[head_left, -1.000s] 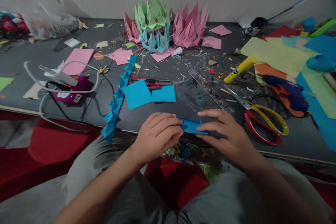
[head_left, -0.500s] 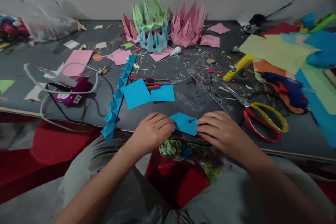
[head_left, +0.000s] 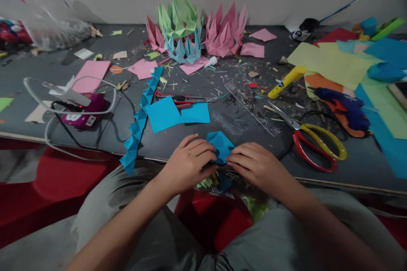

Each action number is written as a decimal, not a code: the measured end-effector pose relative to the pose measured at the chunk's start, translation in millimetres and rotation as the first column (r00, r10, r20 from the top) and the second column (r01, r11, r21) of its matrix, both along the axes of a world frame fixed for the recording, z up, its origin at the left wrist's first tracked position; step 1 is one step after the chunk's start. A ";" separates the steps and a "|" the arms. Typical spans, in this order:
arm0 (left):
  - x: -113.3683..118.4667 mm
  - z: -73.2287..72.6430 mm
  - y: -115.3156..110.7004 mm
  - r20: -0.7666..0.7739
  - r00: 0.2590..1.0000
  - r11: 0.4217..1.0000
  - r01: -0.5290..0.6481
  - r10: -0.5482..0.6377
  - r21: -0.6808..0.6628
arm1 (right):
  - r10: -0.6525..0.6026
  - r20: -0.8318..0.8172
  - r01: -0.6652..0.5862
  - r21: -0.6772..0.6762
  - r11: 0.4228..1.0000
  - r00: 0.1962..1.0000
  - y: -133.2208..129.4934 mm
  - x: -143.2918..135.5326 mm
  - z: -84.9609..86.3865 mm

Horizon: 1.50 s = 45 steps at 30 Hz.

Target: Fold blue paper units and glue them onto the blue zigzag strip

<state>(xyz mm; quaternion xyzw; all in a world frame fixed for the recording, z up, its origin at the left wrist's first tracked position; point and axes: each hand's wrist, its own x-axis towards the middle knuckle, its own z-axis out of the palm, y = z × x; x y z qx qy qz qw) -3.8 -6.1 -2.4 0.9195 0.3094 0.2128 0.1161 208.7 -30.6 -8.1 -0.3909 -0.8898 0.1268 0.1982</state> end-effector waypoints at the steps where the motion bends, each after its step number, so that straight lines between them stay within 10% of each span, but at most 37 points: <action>1: -0.5 0.4 -0.2 0.004 1.000 1.000 0.014 -0.014 0.012 | -0.001 -0.001 0.001 -0.009 1.000 1.000 -0.1 0.3 0.6; 24: 20.8 -6.4 -9.7 -0.009 0.959 0.944 -0.281 0.284 -0.173 | -0.262 -0.168 0.171 -0.421 0.891 0.950 11.3 8.3 7.4; 45: 25.5 -3.0 -11.9 -0.017 0.940 0.901 -0.332 0.341 -0.280 | -0.335 -0.020 0.316 -0.279 0.907 0.942 10.2 -6.3 4.4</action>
